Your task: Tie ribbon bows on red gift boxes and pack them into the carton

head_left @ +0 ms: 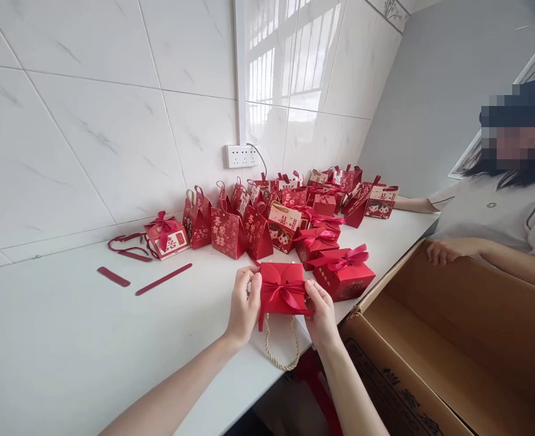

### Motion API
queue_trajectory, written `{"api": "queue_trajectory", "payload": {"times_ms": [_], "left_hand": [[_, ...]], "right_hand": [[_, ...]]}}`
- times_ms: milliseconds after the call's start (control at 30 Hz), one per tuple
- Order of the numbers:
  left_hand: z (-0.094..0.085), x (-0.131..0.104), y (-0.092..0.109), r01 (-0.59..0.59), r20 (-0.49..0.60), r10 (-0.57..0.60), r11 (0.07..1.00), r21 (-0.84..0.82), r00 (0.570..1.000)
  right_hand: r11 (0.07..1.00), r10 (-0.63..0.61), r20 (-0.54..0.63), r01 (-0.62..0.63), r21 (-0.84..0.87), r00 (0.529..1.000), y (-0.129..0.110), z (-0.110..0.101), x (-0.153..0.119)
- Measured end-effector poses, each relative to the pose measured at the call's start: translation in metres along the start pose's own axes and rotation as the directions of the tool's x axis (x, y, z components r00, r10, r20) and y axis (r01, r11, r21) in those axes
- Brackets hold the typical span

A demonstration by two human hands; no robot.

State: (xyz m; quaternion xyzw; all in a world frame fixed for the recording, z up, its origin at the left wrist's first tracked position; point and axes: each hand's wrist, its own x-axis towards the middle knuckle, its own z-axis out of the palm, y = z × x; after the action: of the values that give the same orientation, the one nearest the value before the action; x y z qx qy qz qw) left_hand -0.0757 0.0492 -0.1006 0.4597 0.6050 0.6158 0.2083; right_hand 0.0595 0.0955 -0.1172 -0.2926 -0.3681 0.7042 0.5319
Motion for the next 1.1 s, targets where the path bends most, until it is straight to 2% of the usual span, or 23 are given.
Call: {"api": "queue_trajectory", "payload": {"times_ms": [100, 233, 433, 533, 700, 867, 967, 1100], "left_hand": [[0.002, 0.003, 0.000, 0.013, -0.003, -0.013, 1.000, -0.020, 1.000], [0.003, 0.006, 0.000, 0.049, 0.016, -0.048, 0.996, -0.069, 0.999], [0.002, 0.007, 0.001, 0.098, 0.069, -0.089, 0.986, -0.137, 0.994], [0.001, 0.008, 0.001, 0.143, 0.139, -0.119, 0.974, -0.178, 0.983], [-0.004, 0.011, -0.005, 0.205, 0.338, -0.095, 0.929, -0.307, 0.936], [-0.010, 0.011, -0.012, 0.306, 0.530, -0.038, 0.850, -0.428, 0.847], [-0.013, 0.011, -0.008, 0.336, 0.586, -0.021, 0.836, -0.434, 0.810], [-0.017, 0.012, 0.005, 0.323, 0.618, 0.002, 0.851, -0.414, 0.786]], "right_hand": [[1.000, -0.008, -0.031, 0.008, 0.002, 0.999, -0.001, 0.002, 0.000], [0.993, -0.017, 0.017, 0.019, -0.116, 1.000, -0.002, -0.009, 0.003], [0.971, -0.135, 0.233, 0.175, -0.162, 0.963, -0.004, -0.032, -0.001], [0.942, -0.097, 0.345, 0.198, -0.270, 0.933, -0.008, -0.031, -0.008], [0.931, -0.001, 0.475, 0.174, -0.321, 0.880, -0.016, -0.030, -0.013], [0.907, 0.025, 0.515, 0.197, -0.372, 0.857, -0.017, -0.037, -0.015], [0.843, 0.041, 0.517, 0.249, -0.478, 0.855, -0.017, -0.035, -0.018], [0.760, -0.033, 0.480, 0.334, -0.557, 0.877, -0.019, -0.027, -0.023]]}}
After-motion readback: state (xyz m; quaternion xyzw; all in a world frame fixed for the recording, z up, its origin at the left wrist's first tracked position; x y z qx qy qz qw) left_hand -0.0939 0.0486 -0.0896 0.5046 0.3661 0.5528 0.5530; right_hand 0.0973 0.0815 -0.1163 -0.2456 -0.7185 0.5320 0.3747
